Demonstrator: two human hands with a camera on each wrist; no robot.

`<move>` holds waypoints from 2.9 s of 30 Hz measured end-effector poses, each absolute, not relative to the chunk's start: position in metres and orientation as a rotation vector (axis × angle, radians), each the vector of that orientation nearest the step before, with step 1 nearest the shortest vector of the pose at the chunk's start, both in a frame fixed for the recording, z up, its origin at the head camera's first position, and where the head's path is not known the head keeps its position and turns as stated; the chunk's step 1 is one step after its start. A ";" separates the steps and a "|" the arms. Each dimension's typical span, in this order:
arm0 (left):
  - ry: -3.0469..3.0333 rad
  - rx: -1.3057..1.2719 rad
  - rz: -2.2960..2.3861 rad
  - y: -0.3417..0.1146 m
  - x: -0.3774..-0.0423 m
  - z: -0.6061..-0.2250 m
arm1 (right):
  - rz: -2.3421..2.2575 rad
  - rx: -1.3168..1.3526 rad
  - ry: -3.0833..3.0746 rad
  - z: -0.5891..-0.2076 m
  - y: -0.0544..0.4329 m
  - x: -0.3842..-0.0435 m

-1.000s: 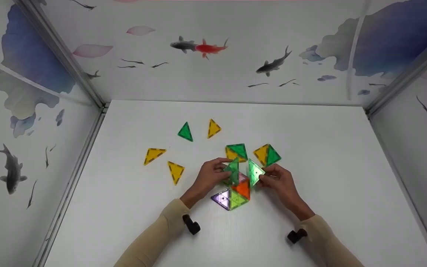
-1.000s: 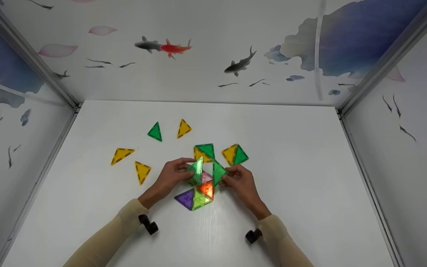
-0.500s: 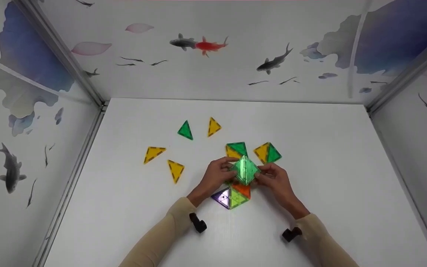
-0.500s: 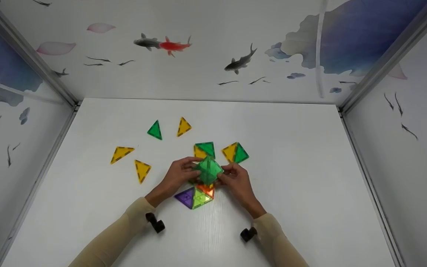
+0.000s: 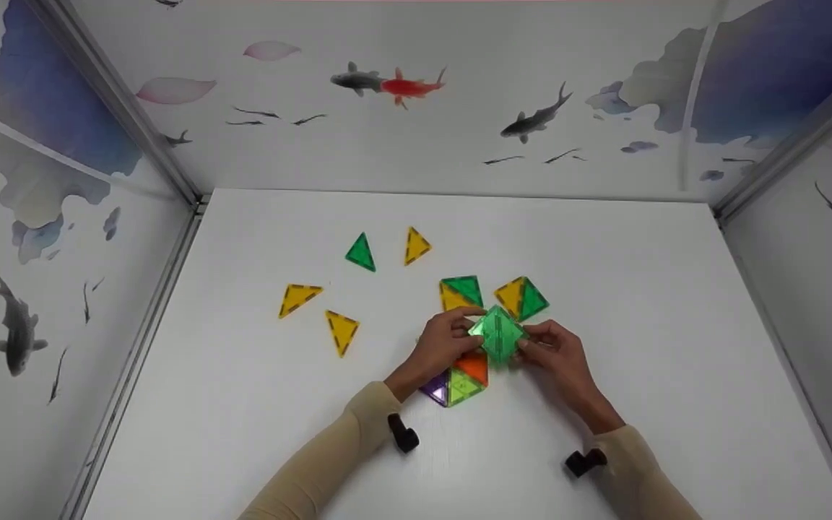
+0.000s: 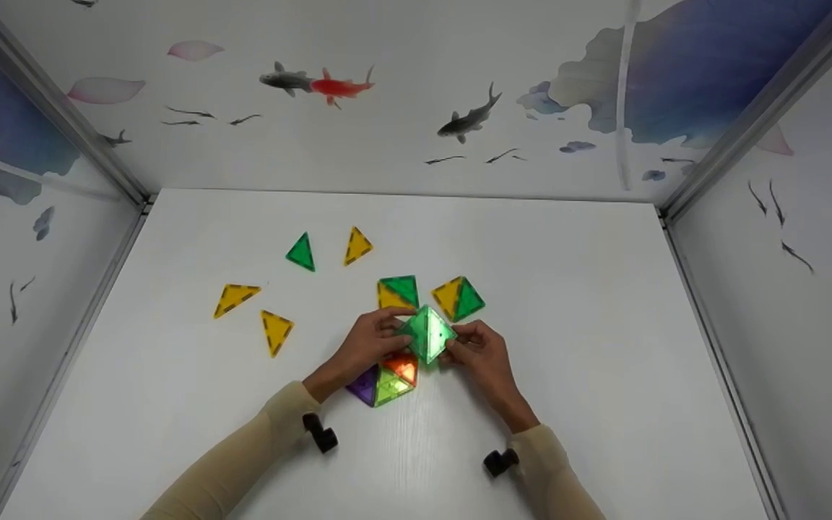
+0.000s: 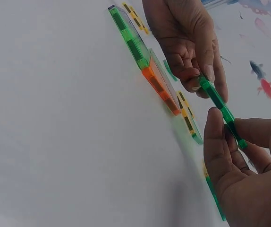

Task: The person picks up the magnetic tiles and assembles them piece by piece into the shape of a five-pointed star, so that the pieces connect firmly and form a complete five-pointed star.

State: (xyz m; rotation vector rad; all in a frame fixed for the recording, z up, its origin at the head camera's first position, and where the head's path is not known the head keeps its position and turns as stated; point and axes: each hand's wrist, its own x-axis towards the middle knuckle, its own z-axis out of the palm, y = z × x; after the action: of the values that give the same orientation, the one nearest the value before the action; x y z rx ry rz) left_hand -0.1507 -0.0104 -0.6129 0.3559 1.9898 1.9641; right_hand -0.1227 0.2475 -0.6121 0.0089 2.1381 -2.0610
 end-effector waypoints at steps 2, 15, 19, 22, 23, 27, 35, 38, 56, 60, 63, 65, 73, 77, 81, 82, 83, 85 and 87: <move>1.976 0.371 1.969 -0.005 -0.151 -0.613 | -2.061 0.028 2.146 -0.612 0.253 -0.122; 2.359 0.637 1.618 0.034 -0.147 -0.617 | -2.021 0.127 2.172 -0.616 0.286 -0.109; 2.544 0.827 1.376 0.044 -0.146 -0.618 | -1.990 0.134 2.201 -0.615 0.295 -0.107; 2.655 0.901 1.174 0.049 -0.145 -0.618 | -1.961 0.133 2.217 -0.616 0.301 -0.106; 2.689 0.933 1.111 0.050 -0.145 -0.617 | -1.961 0.132 2.213 -0.616 0.302 -0.106; 2.770 1.025 0.950 0.053 -0.145 -0.616 | -1.939 0.116 2.216 -0.616 0.308 -0.106; 2.739 1.021 0.952 0.056 -0.148 -0.616 | -1.584 -0.026 2.498 -0.613 0.320 -0.106; 2.712 0.995 0.978 0.055 -0.148 -0.615 | -1.416 -0.096 2.635 -0.611 0.321 -0.106; 2.677 1.010 0.947 0.058 -0.150 -0.615 | -1.069 -0.457 2.890 -0.615 0.325 -0.109; 2.727 0.979 0.916 0.063 -0.151 -0.615 | -1.124 -0.472 2.908 -0.618 0.329 -0.112; 2.757 0.911 0.867 0.070 -0.151 -0.613 | -1.153 -0.476 2.926 -0.620 0.334 -0.115; 2.772 0.862 0.825 0.076 -0.151 -0.611 | -1.158 -0.468 2.942 -0.620 0.338 -0.117; 2.845 0.743 0.668 0.107 -0.152 -0.605 | -1.174 -0.364 2.940 -0.621 0.352 -0.124; 2.838 0.698 0.674 0.114 -0.151 -0.603 | -1.187 -0.288 2.920 -0.619 0.355 -0.128; 2.822 0.677 0.714 0.112 -0.150 -0.601 | -1.185 -0.261 2.910 -0.617 0.355 -0.130; 2.816 0.679 0.730 0.111 -0.150 -0.601 | -1.183 -0.269 2.914 -0.616 0.355 -0.130; 2.817 0.685 0.741 0.109 -0.150 -0.601 | -1.180 -0.283 2.924 -0.616 0.354 -0.131; 2.821 0.708 0.765 0.103 -0.149 -0.600 | -1.184 -0.324 2.952 -0.615 0.351 -0.131; 2.835 0.731 0.793 0.095 -0.148 -0.598 | -1.205 -0.347 2.985 -0.615 0.347 -0.131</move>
State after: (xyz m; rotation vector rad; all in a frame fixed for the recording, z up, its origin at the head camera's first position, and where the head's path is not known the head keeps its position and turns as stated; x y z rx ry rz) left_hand -0.1485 0.0953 -0.5982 0.7310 2.8354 0.7935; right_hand -0.1314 0.3469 -0.6145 -0.3468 2.9846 -1.2047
